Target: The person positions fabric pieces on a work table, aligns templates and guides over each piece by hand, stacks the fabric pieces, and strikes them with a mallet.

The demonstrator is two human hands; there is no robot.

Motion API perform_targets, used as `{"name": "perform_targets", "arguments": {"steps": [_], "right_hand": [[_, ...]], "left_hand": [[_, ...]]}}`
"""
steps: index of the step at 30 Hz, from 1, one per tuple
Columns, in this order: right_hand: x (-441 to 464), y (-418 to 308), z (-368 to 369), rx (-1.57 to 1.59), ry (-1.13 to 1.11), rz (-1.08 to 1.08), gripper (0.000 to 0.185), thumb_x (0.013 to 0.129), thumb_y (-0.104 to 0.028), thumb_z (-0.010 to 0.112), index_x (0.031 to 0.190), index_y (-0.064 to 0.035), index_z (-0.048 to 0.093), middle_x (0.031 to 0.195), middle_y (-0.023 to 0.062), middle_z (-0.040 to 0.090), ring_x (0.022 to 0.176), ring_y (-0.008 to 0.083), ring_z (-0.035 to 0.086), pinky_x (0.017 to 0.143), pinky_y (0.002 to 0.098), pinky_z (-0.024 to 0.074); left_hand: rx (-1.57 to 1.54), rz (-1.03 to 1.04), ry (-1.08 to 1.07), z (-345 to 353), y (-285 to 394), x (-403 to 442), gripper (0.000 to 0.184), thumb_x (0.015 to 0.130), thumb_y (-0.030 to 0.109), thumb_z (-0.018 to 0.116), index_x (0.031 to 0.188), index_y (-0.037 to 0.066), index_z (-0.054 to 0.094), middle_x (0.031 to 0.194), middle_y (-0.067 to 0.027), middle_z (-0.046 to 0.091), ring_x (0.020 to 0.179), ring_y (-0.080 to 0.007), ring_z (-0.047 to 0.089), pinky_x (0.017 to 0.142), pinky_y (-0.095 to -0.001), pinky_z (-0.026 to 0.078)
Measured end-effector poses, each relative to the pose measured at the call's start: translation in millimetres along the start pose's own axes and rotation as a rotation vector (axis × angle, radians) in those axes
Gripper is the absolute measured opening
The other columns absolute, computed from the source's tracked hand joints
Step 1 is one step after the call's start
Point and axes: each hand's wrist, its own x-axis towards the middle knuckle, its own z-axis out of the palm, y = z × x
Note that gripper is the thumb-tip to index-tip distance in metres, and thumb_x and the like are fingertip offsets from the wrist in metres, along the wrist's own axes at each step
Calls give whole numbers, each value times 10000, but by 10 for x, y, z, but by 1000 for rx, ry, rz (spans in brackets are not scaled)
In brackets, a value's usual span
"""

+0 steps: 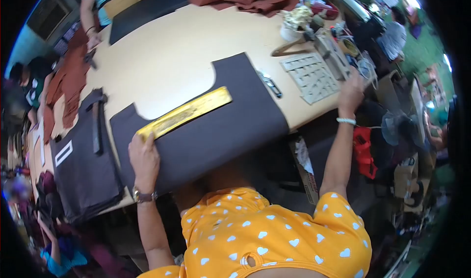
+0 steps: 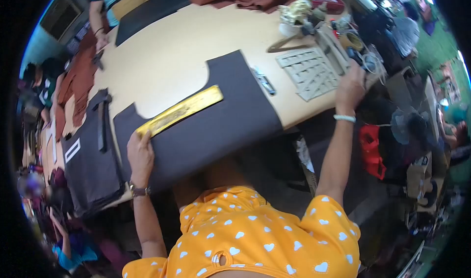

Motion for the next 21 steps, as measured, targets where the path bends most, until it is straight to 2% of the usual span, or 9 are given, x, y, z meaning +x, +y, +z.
{"name": "perform_targets", "arguments": {"steps": [1,2,3,4,7,8,11,17,21], "right_hand": [[-27,-67,-90,75,97,-50,290,853,-40,481,1131,-63,562,997,117,604,631,290,626,584,375,520],[-58,-257,-189,406,19,204,285,866,-42,497,1142,-61,565,985,104,614,614,238,614,571,330,513],[-83,-465,-316,728,-70,466,281,879,-44,513,1154,-59,567,974,92,624,597,186,603,558,286,507],[-88,-693,-477,815,-123,540,230,893,-48,539,1121,-31,560,929,71,633,610,100,580,541,213,480],[-325,-1022,-407,1202,-220,634,232,886,-76,575,1113,-31,552,932,53,635,639,85,599,535,182,464],[-350,-1274,-493,1339,-249,681,171,884,-64,580,1043,-17,542,860,59,624,638,69,590,524,167,454],[-507,-1834,-605,1564,-488,841,234,892,-87,574,1111,-15,539,874,49,618,643,67,585,533,173,463],[-771,-2568,-683,1580,-947,753,372,895,-59,540,1257,-1,476,875,34,621,665,74,585,543,184,472],[-923,-2846,-642,1433,-1053,559,401,848,-12,559,1233,42,463,753,31,605,629,65,561,522,176,450]], "left_hand": [[-9,95,58,2,-20,35,210,783,49,530,970,51,627,938,-127,516,950,-283,503,798,-384,402],[15,147,138,-43,24,64,160,764,38,529,901,27,612,957,-128,520,974,-286,494,814,-384,399],[-48,119,83,-55,14,98,129,741,22,530,851,13,596,978,-133,530,974,-291,499,830,-386,397],[-96,156,135,-39,-6,119,105,733,10,530,823,11,586,974,-133,534,947,-292,503,822,-388,403],[-229,125,82,10,-100,177,77,769,17,523,821,1,577,913,-119,555,863,-293,530,742,-384,446],[-267,106,68,18,-134,188,75,779,21,519,824,1,576,902,-121,555,848,-297,534,735,-387,448],[-420,65,48,82,-292,238,89,817,41,505,858,4,575,877,-133,556,816,-313,550,731,-396,451],[-654,4,0,80,-423,203,179,838,9,498,1005,-9,561,931,-157,605,856,-291,604,758,-349,468],[-762,-35,-14,149,-468,147,365,828,-3,507,1190,15,473,994,-161,599,922,-269,598,848,-342,467]]}}
